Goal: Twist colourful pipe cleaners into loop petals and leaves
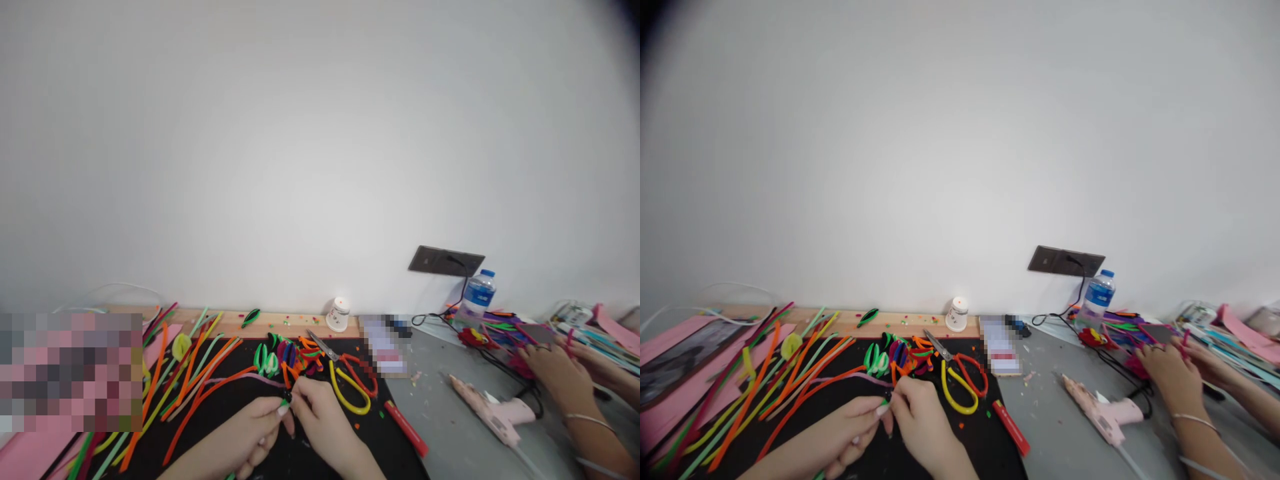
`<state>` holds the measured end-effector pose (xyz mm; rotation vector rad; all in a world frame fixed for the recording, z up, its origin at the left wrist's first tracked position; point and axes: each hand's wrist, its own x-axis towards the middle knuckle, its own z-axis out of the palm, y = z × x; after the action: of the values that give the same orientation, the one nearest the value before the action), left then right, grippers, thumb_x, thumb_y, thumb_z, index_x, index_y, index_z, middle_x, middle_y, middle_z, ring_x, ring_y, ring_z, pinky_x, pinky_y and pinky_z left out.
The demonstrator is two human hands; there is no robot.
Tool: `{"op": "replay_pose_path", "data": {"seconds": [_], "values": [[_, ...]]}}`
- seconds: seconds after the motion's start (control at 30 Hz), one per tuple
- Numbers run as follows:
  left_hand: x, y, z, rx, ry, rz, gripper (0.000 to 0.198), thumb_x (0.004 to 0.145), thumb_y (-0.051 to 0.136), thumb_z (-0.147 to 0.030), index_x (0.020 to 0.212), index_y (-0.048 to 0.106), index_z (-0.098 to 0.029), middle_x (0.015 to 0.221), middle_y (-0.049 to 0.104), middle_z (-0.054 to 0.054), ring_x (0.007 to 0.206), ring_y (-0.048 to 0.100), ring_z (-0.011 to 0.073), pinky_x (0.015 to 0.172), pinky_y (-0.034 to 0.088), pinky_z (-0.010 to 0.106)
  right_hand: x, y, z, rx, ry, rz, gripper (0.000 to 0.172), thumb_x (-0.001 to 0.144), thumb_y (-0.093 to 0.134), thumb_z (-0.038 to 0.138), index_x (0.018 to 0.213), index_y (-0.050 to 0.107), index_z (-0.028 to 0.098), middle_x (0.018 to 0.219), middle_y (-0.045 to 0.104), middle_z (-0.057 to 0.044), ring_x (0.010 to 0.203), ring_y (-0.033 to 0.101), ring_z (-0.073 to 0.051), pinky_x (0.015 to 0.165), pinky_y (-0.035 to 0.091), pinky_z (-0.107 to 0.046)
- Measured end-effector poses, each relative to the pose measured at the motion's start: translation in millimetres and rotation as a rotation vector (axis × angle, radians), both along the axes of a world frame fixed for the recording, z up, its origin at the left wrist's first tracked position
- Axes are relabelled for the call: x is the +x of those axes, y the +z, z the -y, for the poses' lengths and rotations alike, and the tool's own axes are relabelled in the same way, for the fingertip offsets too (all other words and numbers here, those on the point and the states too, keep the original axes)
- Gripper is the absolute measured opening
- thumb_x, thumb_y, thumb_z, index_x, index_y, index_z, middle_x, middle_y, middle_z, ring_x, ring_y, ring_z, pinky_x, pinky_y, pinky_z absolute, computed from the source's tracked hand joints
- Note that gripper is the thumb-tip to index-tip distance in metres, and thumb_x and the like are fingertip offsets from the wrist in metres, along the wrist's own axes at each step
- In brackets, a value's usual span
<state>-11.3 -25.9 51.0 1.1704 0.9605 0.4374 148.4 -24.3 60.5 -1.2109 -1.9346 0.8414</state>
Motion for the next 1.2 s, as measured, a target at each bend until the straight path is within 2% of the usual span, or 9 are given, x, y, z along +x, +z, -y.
{"op": "replay_pose_path", "data": {"seconds": [0.1,0.3,0.5,0.67,0.77,0.87,0.93,1.1,1.2], "values": [[0,1.4,1,0.015,-0.025,-0.006,0.043,0.072,0.045,-0.061,0.081,0.049,-0.018,0.056,0.032,-0.010,0.038,0.019,0.0030,0.030,0.013,0.014,0,-1.9,0,-0.001,0.004,-0.007,0.031,0.083,0.044,0.014,0.053,0.040,0.018,0.051,0.047,0.005,0.050,0.043,-0.008,0.050,0.030,-0.017],[-1,-6.6,-2,0.061,-0.050,0.011,0.044,0.075,0.042,-0.060,0.082,0.050,-0.018,0.055,0.033,-0.010,0.037,0.022,0.0032,0.030,0.017,0.014,1,-5.9,-1,-0.007,0.030,0.030,0.027,0.085,0.041,0.014,0.058,0.042,0.018,0.052,0.050,0.004,0.053,0.047,-0.009,0.054,0.033,-0.018],[-1,-6.4,-1,0.076,-0.066,-0.034,0.046,0.074,0.039,-0.062,0.079,0.049,-0.018,0.050,0.033,-0.011,0.031,0.019,0.0018,0.029,0.014,0.016,3,-4.1,0,0.030,0.037,0.126,0.023,0.085,0.040,0.016,0.062,0.044,0.019,0.058,0.052,0.003,0.054,0.049,-0.010,0.052,0.033,-0.018],[2,-3.0,0,0.095,-0.042,-0.095,0.050,0.071,0.037,-0.068,0.076,0.046,-0.020,0.049,0.033,-0.012,0.032,0.018,0.0028,0.028,0.015,0.015,1,-1.4,2,-0.044,0.103,0.042,0.026,0.086,0.036,0.016,0.061,0.039,0.020,0.054,0.052,0.003,0.051,0.050,-0.010,0.053,0.035,-0.018],[4,0.1,0,0.110,-0.041,-0.132,0.053,0.068,0.036,-0.072,0.073,0.045,-0.021,0.048,0.033,-0.011,0.032,0.019,0.0029,0.028,0.016,0.015,0,-3.7,2,-0.067,0.096,0.003,0.025,0.085,0.037,0.016,0.060,0.037,0.019,0.053,0.049,0.004,0.049,0.045,-0.009,0.049,0.032,-0.017],[2,1.8,0,0.107,-0.058,-0.106,0.049,0.071,0.038,-0.068,0.072,0.045,-0.020,0.048,0.033,-0.011,0.032,0.020,0.0028,0.028,0.017,0.014,1,-8.2,1,-0.090,0.053,-0.032,0.025,0.082,0.040,0.016,0.057,0.036,0.019,0.051,0.040,0.006,0.048,0.035,-0.007,0.046,0.026,-0.018],[0,2.8,-1,0.090,-0.066,-0.098,0.044,0.075,0.038,-0.064,0.072,0.045,-0.020,0.048,0.033,-0.011,0.033,0.019,0.0029,0.029,0.015,0.014,0,-10.4,1,-0.167,0.032,-0.107,0.024,0.079,0.042,0.016,0.056,0.036,0.018,0.051,0.036,0.007,0.048,0.031,-0.007,0.045,0.024,-0.018],[-6,6.2,-2,0.017,-0.083,0.005,0.036,0.078,0.043,-0.056,0.072,0.043,-0.021,0.049,0.030,-0.011,0.036,0.015,0.0037,0.030,0.011,0.015,-7,-9.3,0,-0.583,0.031,-0.485,0.021,0.076,0.047,0.026,0.059,0.036,0.020,0.045,0.033,0.010,0.036,0.022,-0.004,0.038,0.014,-0.018],[-8,6.6,-4,-0.011,-0.094,0.067,0.032,0.080,0.043,-0.052,0.074,0.044,-0.021,0.050,0.030,-0.012,0.035,0.013,0.0035,0.030,0.010,0.015,-9,-8.4,0,-0.675,0.045,-0.608,0.027,0.074,0.053,0.035,0.060,0.036,0.020,0.045,0.033,0.011,0.035,0.018,-0.002,0.037,0.011,-0.018]]}}
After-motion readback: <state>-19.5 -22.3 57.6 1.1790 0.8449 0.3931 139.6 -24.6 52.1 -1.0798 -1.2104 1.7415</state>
